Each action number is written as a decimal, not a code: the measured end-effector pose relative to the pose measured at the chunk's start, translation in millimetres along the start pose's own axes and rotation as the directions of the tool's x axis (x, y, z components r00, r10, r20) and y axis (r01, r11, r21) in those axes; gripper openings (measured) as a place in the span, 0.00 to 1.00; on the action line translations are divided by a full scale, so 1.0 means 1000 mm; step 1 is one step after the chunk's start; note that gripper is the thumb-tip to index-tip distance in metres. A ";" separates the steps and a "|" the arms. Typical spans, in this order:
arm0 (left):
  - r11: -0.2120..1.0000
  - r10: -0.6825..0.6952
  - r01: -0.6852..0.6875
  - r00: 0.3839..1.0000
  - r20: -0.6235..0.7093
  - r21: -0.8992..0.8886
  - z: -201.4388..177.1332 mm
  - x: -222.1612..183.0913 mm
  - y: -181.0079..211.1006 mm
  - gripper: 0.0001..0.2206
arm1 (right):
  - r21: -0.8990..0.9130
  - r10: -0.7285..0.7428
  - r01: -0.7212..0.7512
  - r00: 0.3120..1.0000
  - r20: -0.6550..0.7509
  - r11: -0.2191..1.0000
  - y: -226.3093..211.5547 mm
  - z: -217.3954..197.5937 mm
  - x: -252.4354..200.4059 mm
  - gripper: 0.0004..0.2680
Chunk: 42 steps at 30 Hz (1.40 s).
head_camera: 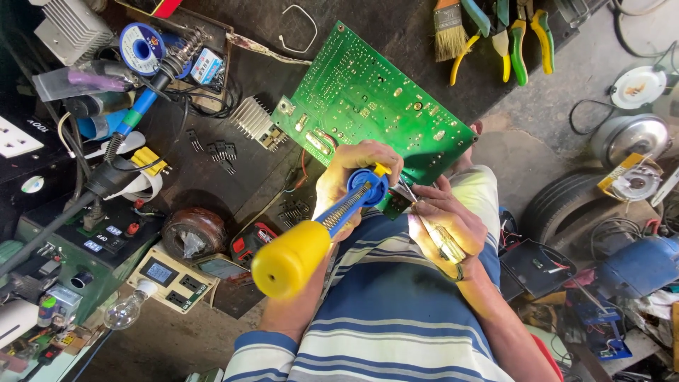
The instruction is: Desoldering components from a printed circuit board using a soldering iron and a manual desoldering pump.
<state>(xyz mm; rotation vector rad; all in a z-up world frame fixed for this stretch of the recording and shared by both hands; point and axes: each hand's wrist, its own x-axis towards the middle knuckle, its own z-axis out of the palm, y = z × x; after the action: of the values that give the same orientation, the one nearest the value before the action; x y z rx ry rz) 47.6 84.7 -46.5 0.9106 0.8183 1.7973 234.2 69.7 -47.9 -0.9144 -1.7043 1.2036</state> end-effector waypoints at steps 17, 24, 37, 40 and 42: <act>0.994 0.061 -0.069 0.993 -0.100 -0.078 -0.020 0.024 0.095 0.22 | 0.013 -0.035 0.038 0.981 -0.192 0.999 0.009 -0.031 -0.020 0.06; 0.915 -0.227 0.193 0.972 0.059 0.354 -0.029 -0.051 0.087 0.19 | 0.096 0.188 -0.162 0.862 -0.472 0.982 -0.011 -0.044 -0.035 0.04; 0.624 -0.267 -0.284 0.797 0.541 0.728 -0.035 -0.106 0.015 0.13 | 0.220 0.224 -0.163 0.930 -0.291 0.962 -0.040 -0.040 -0.036 0.05; 0.550 -0.232 -0.346 0.811 0.537 0.760 -0.040 -0.101 0.018 0.13 | 0.162 0.193 -0.151 0.938 -0.288 0.975 -0.024 -0.042 -0.045 0.10; 0.522 -0.232 -0.349 0.820 0.524 0.778 -0.037 -0.107 0.020 0.12 | 0.138 0.204 -0.171 0.938 -0.281 0.975 -0.017 -0.044 -0.054 0.12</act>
<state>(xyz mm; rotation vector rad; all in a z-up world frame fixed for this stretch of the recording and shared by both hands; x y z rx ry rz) 38.6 -27.0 -73.4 2.0462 1.2862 0.9237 293.7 31.4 -35.2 -1.1457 -1.3236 1.2055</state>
